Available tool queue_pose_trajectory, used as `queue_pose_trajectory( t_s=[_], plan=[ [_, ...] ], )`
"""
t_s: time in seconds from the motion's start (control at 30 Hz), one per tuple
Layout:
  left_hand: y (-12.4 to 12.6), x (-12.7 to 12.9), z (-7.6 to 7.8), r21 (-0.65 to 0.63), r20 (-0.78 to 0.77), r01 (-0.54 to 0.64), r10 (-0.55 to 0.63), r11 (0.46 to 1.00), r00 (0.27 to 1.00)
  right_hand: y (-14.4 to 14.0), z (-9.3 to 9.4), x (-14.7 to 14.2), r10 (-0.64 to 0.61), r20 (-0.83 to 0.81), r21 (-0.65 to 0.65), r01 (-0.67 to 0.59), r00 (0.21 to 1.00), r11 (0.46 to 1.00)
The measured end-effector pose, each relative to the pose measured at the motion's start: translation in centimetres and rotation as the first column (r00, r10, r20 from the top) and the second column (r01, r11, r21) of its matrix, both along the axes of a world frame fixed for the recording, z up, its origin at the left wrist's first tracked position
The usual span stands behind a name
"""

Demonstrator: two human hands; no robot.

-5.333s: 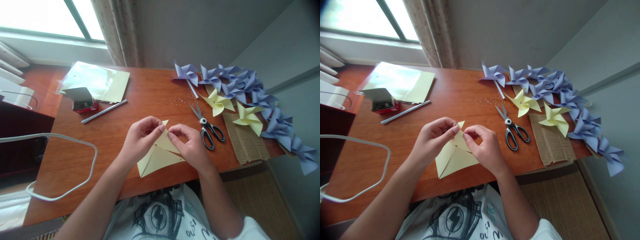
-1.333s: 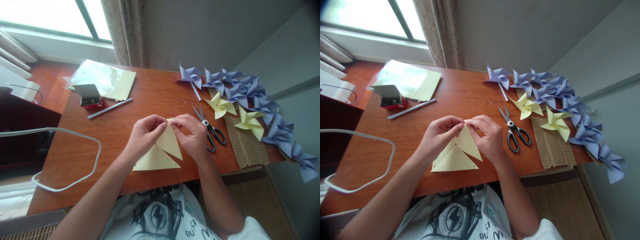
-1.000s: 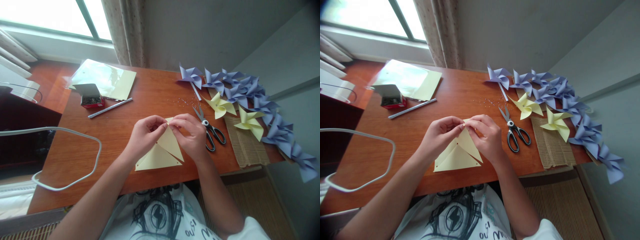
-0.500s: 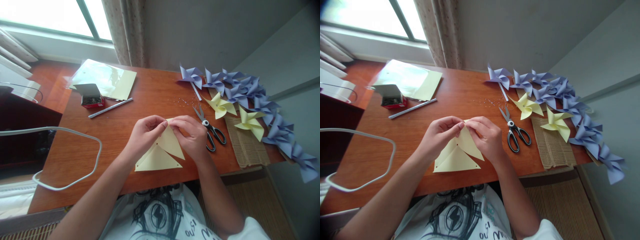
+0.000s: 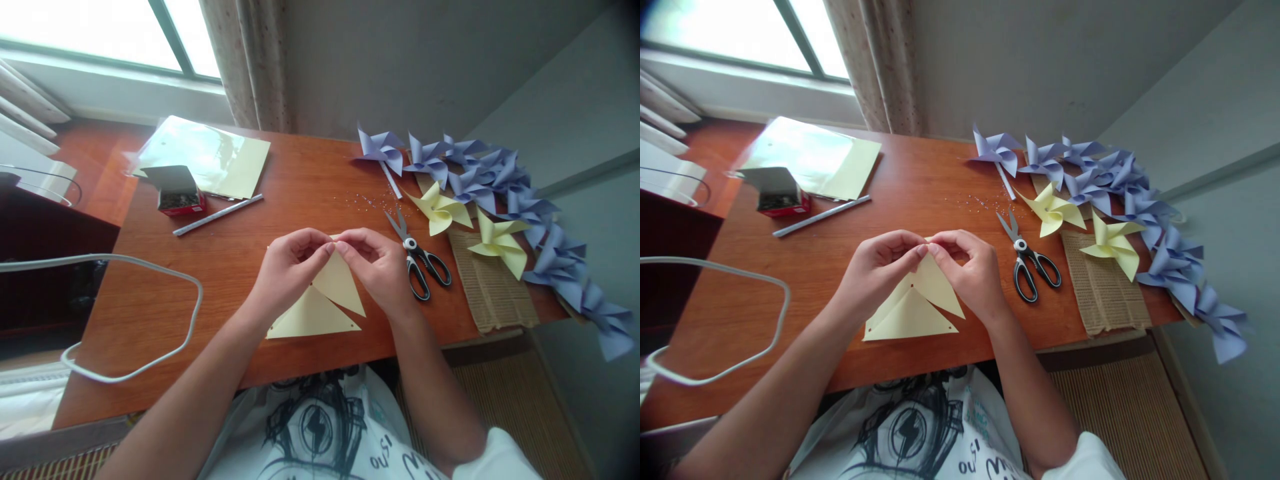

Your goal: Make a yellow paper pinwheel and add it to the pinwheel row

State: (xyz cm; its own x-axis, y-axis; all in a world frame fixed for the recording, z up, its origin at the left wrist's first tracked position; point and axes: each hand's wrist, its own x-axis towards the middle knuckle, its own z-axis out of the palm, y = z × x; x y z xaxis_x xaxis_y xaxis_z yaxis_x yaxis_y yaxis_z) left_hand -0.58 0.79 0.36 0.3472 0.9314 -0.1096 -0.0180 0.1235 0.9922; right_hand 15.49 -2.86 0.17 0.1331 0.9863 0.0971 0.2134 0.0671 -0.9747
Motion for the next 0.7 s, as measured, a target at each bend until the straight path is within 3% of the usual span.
queue_pose_trajectory(
  t_s=[0.37, 0.7],
  plan=[
    [0.1, 0.0, -0.3, -0.008, 0.034, 0.026, -0.026, 1.0, 0.999, 0.0, 0.1, 0.3, 0.009, -0.018, -0.008, -0.009, 1.0, 1.0],
    [-0.1, 0.1, -1.0, 0.177, -0.101, 0.016, 0.001, 0.984, 0.995, 0.7, 0.6, 0.3, -0.008, -0.054, -0.077, 0.004, 0.999, 0.997]
  ],
)
